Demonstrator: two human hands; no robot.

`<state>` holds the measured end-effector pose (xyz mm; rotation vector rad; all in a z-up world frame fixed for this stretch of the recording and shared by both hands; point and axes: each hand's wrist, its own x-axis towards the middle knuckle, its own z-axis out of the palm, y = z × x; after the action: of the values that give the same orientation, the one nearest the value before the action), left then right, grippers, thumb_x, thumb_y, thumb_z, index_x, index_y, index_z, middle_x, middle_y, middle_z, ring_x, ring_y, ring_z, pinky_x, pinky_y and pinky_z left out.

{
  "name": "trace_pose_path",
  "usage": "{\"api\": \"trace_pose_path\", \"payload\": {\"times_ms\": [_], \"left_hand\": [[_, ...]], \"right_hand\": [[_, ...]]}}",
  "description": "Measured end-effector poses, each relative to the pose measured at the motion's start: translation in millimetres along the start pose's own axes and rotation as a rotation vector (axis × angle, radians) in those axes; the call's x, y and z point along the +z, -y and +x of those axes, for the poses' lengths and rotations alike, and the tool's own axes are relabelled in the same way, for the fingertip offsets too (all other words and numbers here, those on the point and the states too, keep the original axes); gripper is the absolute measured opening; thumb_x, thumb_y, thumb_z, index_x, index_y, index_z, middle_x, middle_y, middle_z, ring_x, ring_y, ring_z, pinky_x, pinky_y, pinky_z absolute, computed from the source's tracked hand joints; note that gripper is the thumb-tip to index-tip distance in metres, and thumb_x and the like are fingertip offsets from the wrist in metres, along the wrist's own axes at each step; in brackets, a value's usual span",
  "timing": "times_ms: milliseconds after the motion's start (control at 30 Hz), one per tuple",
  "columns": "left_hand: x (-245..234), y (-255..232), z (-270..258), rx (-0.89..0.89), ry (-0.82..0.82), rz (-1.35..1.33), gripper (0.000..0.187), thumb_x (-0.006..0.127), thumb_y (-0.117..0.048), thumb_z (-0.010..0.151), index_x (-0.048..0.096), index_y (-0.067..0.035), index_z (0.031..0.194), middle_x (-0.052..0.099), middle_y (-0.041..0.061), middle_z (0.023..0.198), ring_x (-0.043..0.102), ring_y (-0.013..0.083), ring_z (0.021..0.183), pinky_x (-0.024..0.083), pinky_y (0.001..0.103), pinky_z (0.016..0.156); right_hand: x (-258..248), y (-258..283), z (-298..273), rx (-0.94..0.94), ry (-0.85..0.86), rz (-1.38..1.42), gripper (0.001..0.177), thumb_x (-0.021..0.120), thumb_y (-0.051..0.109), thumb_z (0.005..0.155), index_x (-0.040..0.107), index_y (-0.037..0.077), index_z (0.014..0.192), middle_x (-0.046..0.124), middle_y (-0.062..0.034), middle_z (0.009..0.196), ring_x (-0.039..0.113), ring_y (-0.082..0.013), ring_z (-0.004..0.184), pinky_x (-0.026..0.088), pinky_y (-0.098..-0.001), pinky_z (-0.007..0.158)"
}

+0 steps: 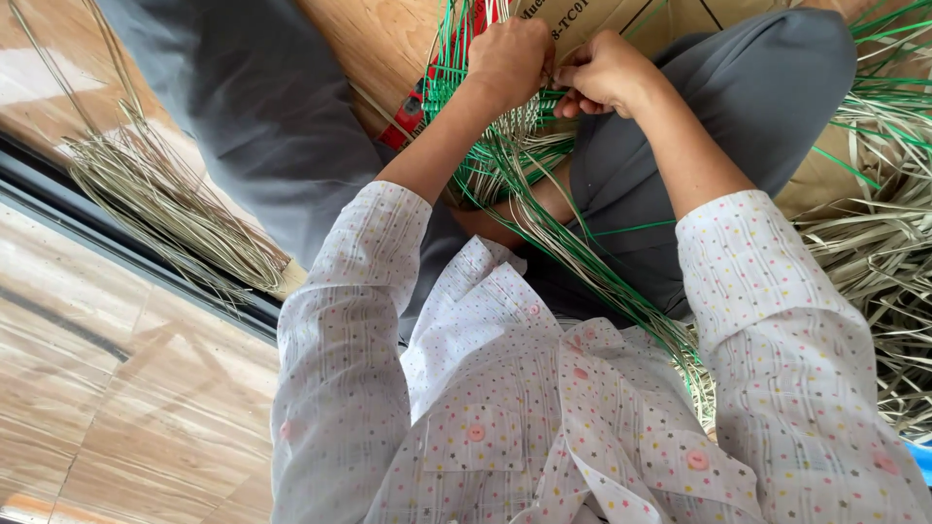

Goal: A person is weaving natural fibers and green plastic strands together to create a mat while sitting on the floor.

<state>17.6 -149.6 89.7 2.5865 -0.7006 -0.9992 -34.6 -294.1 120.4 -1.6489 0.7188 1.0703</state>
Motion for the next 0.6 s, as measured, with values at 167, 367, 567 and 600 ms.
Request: {"api": "trace_pose_path", "payload": {"times_ms": [167, 367, 567, 600], "left_hand": [[11.3, -2.1, 12.0, -0.042, 0.036, 0.091, 0.019, 0.077, -0.014, 0.082, 0.073, -0.014, 0.101, 0.072, 0.017, 0.100, 0.069, 0.0460, 0.094, 0.058, 0.054, 0.068], [28.0, 18.8, 35.2, 0.303, -0.102, 0.161, 0.026, 0.060, 0.015, 0.078, 0.070, -0.001, 0.096, 0.069, 0.022, 0.093, 0.070, 0.0474, 0.085, 0.060, 0.057, 0.055], [31.2, 20.8, 50.1, 0.558, -0.547, 0.793, 0.043, 0.080, -0.005, 0.053, 0.054, -0.034, 0.069, 0.044, -0.012, 0.068, 0.046, 0.0075, 0.057, 0.030, 0.027, 0.039], [35.2, 24.2, 54.1, 0.613, -0.525, 0.651, 0.039, 0.074, 0.003, 0.054, 0.057, -0.029, 0.069, 0.049, -0.007, 0.068, 0.052, 0.0138, 0.057, 0.036, 0.032, 0.041]], "right_hand": [[0.1, -0.4, -3.4, 0.003, -0.040, 0.041, 0.006, 0.064, 0.005, 0.096, 0.069, 0.001, 0.095, 0.071, -0.0184, 0.072, 0.070, -0.0150, 0.059, 0.046, -0.0215, 0.044], [7.6, -14.8, -19.4, -0.303, -0.219, -0.400, 0.023, 0.060, 0.002, 0.081, 0.067, 0.011, 0.061, 0.067, -0.0003, 0.054, 0.068, -0.0047, 0.055, 0.057, -0.0238, 0.066], [12.0, -22.5, -45.7, -0.369, -0.496, -0.774, 0.008, 0.073, 0.017, 0.081, 0.078, 0.017, 0.076, 0.072, -0.0142, 0.082, 0.067, -0.0505, 0.072, 0.053, -0.0588, 0.053], [9.9, -27.0, -47.3, -0.447, -0.532, -0.809, 0.006, 0.075, 0.016, 0.081, 0.079, 0.016, 0.076, 0.063, -0.0119, 0.088, 0.065, -0.0467, 0.067, 0.052, -0.0568, 0.048]]}}
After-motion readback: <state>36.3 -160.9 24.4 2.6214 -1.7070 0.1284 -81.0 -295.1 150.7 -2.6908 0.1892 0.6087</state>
